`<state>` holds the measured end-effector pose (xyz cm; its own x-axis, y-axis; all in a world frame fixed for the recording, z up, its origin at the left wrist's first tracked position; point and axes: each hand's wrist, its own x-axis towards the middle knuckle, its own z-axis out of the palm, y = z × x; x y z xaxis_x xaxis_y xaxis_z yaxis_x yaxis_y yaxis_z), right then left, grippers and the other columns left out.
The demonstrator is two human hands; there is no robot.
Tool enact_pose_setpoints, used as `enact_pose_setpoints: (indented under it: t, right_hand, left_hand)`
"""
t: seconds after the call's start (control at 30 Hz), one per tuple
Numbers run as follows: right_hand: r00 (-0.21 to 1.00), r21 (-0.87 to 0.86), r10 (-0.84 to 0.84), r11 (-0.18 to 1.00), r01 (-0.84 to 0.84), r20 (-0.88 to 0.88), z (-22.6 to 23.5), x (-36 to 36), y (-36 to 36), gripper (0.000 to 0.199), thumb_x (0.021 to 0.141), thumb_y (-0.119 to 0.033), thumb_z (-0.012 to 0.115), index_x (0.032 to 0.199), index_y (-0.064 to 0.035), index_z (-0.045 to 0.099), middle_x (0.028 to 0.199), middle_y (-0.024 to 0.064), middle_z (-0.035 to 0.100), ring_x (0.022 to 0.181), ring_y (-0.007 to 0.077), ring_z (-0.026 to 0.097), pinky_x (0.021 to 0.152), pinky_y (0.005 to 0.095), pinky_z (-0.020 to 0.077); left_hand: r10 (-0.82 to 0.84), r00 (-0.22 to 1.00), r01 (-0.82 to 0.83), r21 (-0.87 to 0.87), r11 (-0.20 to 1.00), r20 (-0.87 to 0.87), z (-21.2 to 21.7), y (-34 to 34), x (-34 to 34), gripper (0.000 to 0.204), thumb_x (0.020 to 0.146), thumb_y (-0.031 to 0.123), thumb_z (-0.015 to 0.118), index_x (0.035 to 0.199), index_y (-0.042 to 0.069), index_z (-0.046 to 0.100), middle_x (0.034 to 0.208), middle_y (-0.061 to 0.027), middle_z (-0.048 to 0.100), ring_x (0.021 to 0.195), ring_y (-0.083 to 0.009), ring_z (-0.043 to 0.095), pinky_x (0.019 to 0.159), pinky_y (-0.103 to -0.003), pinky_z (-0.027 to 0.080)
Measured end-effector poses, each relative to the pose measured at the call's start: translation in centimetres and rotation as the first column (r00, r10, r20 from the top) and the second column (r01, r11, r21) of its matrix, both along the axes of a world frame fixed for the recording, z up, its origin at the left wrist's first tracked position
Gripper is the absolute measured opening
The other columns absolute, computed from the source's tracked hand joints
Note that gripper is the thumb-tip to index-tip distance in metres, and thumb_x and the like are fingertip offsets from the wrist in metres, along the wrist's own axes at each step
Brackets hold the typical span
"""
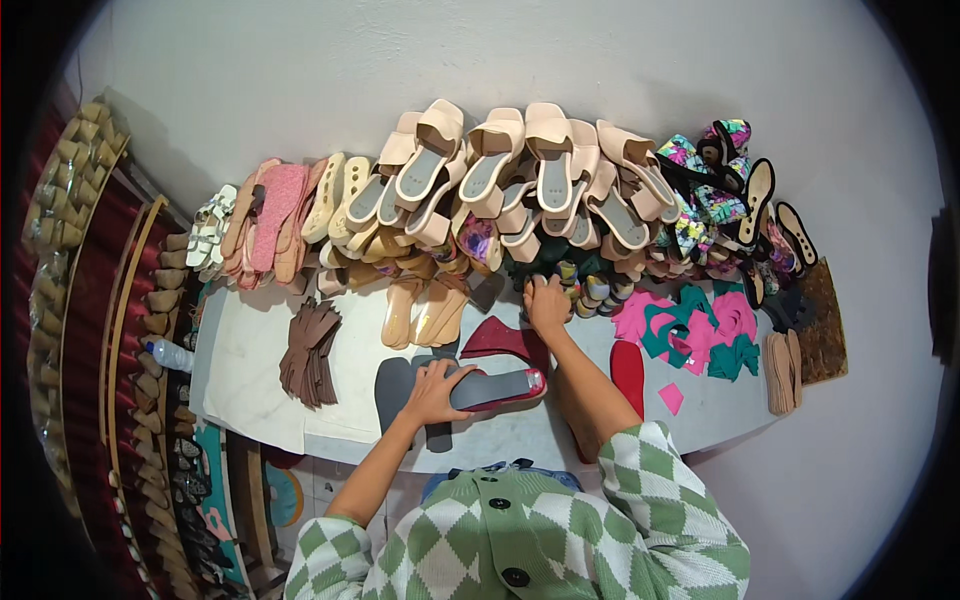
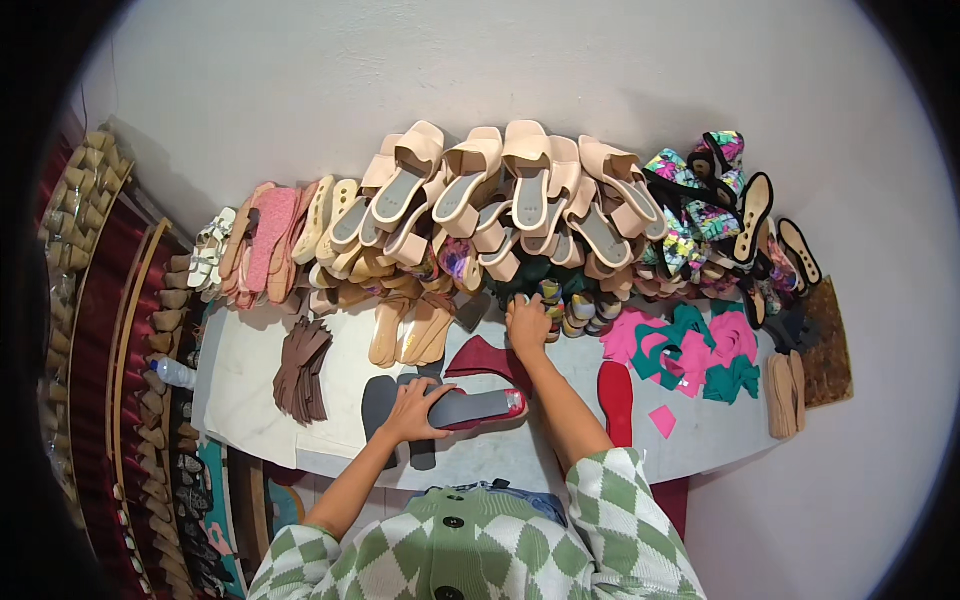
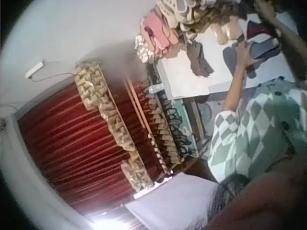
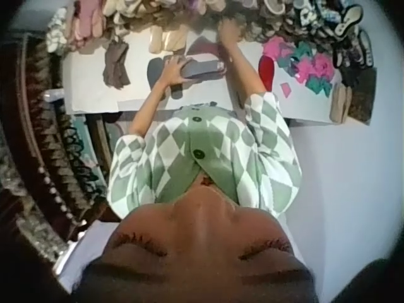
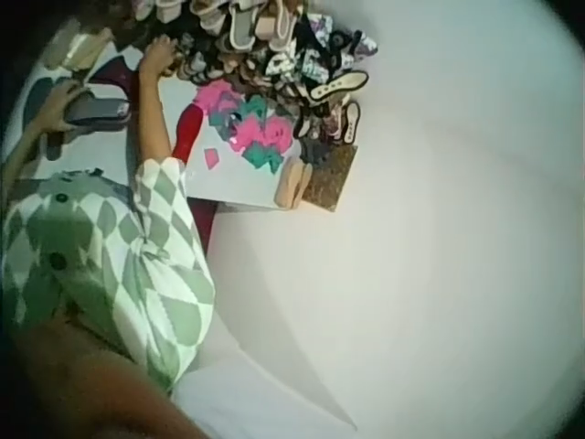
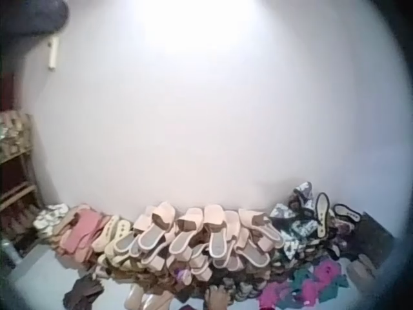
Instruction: Assembling shoe uppers onto lasts and organizing shoe components on a work table.
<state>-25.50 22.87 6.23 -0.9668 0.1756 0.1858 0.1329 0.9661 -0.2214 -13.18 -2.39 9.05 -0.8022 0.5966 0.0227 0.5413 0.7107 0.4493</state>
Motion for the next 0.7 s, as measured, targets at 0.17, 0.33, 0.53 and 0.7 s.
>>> enact_pose_setpoints:
  t: [0.17,0.33,0.53,0.7]
  right_hand:
    - [0.994,-0.07,0.044,0.996,-0.051,-0.099,-0.4,0.5,0.5,0.038,0.074,-0.026,0.067,0.108,-0.0137,0.057,0.099,0.0099,0.048,0.09,0.0257,0.054,0.07,0.038,0.0442]
    - [0.906,-0.323,0.145,0.902,-0.286,-0.399,0.5,1.6,2.6,0.034,0.074,-0.016,0.066,0.107,-0.0106,0.06,0.096,0.01,0.052,0.083,0.0235,0.054,0.067,0.0329,0.0432]
    - [0.981,-0.99,0.191,0.132,-0.041,-0.015,-0.2,6.6,5.7,0.03,0.084,-0.022,0.057,0.109,-0.0054,0.057,0.091,0.0049,0.058,0.074,0.0146,0.056,0.063,0.0234,0.0457]
    - [0.832,-0.787,0.489,-0.39,0.478,0.263,0.1,13.3,6.5,0.035,0.091,-0.029,0.04,0.113,-0.0033,0.05,0.093,0.0099,0.06,0.071,0.018,0.061,0.055,0.0226,0.048]
  left_hand:
    - [0.105,0.992,-0.108,0.04,0.993,0.065,-2.0,-1.5,1.1,0.086,0.05,0.046,0.075,0.127,0.02,0.045,0.112,-0.0132,0.045,0.106,-0.0283,0.042,0.081,-0.039,0.032]
    - [0.111,0.992,-0.115,0.049,0.992,0.063,-1.6,-1.3,0.9,0.086,0.05,0.047,0.076,0.126,0.02,0.046,0.113,-0.0128,0.045,0.106,-0.0282,0.042,0.082,-0.039,0.032]
    - [0.029,0.999,-0.029,0.025,0.999,0.013,-0.4,-0.4,0.2,0.083,0.049,0.043,0.076,0.124,0.021,0.048,0.112,-0.0126,0.045,0.105,-0.0283,0.042,0.083,-0.039,0.03]
    - [-0.025,1.0,0.025,-0.022,0.999,0.0,0.7,0.4,0.3,0.083,0.048,0.04,0.076,0.125,0.024,0.047,0.11,-0.0136,0.046,0.105,-0.0284,0.041,0.084,-0.039,0.03]
